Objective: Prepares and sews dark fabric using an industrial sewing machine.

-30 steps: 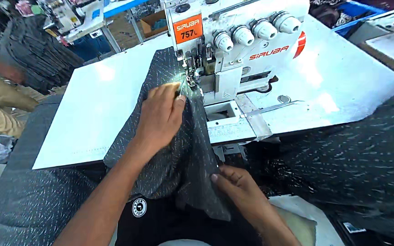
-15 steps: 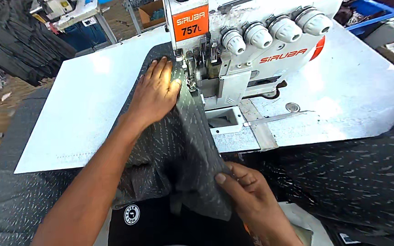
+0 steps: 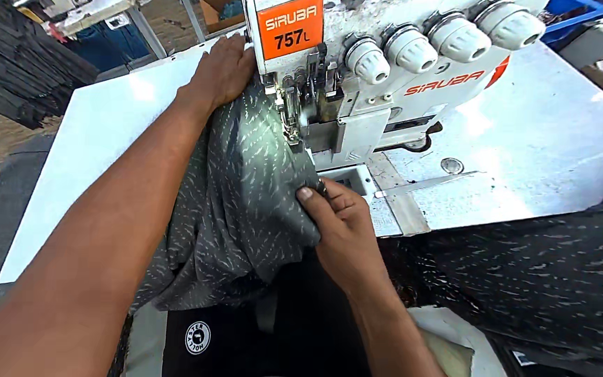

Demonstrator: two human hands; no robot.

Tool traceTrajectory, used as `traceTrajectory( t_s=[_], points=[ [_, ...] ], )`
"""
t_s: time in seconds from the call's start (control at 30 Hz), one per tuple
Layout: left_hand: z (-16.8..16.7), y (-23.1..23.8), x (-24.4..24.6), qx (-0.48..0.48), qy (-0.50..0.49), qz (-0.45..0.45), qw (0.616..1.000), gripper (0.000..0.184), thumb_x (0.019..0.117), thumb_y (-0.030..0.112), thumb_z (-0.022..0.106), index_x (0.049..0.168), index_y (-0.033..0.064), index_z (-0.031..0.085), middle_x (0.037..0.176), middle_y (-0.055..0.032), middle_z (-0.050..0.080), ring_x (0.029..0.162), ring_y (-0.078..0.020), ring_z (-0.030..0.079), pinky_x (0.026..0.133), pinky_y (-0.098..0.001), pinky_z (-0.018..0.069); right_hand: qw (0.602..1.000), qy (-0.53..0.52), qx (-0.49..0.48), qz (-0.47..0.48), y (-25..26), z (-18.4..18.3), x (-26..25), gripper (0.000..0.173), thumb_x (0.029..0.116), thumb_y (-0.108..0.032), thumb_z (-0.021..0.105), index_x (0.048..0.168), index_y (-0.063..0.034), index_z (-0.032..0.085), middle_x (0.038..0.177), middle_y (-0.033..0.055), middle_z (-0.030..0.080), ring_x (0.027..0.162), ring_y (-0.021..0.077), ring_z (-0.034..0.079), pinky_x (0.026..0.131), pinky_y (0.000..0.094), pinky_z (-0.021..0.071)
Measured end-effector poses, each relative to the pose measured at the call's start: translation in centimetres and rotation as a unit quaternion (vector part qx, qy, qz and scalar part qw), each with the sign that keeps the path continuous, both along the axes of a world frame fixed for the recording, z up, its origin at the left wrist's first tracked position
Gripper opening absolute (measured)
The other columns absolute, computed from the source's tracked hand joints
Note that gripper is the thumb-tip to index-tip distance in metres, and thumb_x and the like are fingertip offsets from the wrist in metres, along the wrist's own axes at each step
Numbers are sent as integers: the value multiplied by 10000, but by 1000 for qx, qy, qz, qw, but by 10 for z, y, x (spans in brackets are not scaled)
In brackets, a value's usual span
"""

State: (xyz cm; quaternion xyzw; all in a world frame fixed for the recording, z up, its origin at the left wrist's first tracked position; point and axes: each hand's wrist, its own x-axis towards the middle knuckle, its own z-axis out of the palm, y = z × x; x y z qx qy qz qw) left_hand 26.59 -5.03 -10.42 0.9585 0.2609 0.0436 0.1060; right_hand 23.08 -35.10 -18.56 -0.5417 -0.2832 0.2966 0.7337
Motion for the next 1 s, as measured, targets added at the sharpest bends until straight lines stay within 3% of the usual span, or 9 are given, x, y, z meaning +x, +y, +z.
traceTrajectory(
  t_s=[0.1, 0.2, 0.3, 0.4, 0.57, 0.77, 0.83, 0.93, 1.0],
  points=[
    [-1, 5, 1, 76, -182, 4, 980, 450, 1085, 283, 376, 1311, -33, 603, 1333, -245, 622, 1308, -366, 569, 1099, -545, 424, 1000, -2, -5, -25, 5, 2, -4, 224, 1082, -173, 511, 1040, -40, 687, 784, 100, 661, 620, 160, 644, 530, 300, 564],
    [-3, -17, -46, 52, -345, -21, 937, 419, 1069, 243, 457, 1388, -4, 571, 1369, -214, 590, 1260, -281, 589, 1054, -431, 492, 998, -39, -28, -35, 1, 1, -2, 238, 1076, -199, 534, 973, -51, 689, 726, 80, 651, 571, 155, 626, 488, 287, 542],
    [-23, -77, -178, -37, -212, 91, 972, 715, 1012, 461, 579, 1552, 42, 367, 1554, -211, 422, 1360, -340, 512, 1067, -538, 489, 995, -85, -37, -24, -3, -3, 8, 219, 1056, -170, 556, 920, -62, 690, 715, 29, 652, 598, 108, 633, 530, 252, 546],
    [-65, -103, -287, -9, -49, 185, 982, 1017, 788, 753, 653, 1471, 13, 508, 1447, -266, 521, 1251, -518, 526, 966, -758, 411, 993, -109, -43, 0, -4, -4, 18, 202, 1053, -148, 560, 943, -53, 700, 742, 29, 672, 624, 103, 651, 551, 250, 563],
    [-53, -92, -309, -42, -19, 222, 974, 271, 957, 311, 725, 985, 44, 687, 834, -173, 663, 773, -386, 658, 670, -682, 489, 995, -101, -22, 8, -1, -2, 22, 186, 1050, -136, 568, 980, -38, 709, 767, 43, 694, 646, 108, 671, 582, 260, 584],
    [25, -24, -277, -129, -365, 343, 856, 334, 1015, 222, 605, 1315, 87, 556, 1129, 32, 627, 955, -13, 627, 863, -273, 560, 993, 83, 31, 75, -2, 1, 13, 207, 1059, -141, 527, 979, -33, 685, 793, 63, 696, 641, 92, 662, 595, 250, 590],
    [48, 11, -257, -5, -355, 301, 885, 433, 1062, 304, 524, 1362, -7, 547, 1279, -100, 620, 1157, -103, 607, 1019, -317, 508, 994, 89, 26, 59, 2, -1, 9, 200, 1061, -137, 523, 959, -45, 669, 773, 40, 683, 632, 75, 648, 590, 238, 577],
    [79, 14, -218, 146, -199, 214, 945, 649, 1029, 374, 484, 1508, -52, 385, 1481, -340, 461, 1404, -454, 449, 1144, -669, 332, 994, 95, 38, 43, 1, 2, 2, 215, 1065, -145, 522, 983, -29, 682, 790, 67, 692, 637, 102, 663, 600, 264, 596],
    [70, -59, -187, 157, -216, 82, 960, 624, 1040, 308, 498, 1540, -38, 355, 1533, -311, 410, 1425, -424, 422, 1169, -589, 347, 995, 88, 23, 32, -3, 3, -4, 227, 1074, -181, 527, 971, -51, 682, 777, 53, 695, 606, 97, 655, 576, 248, 585]
  ],
)
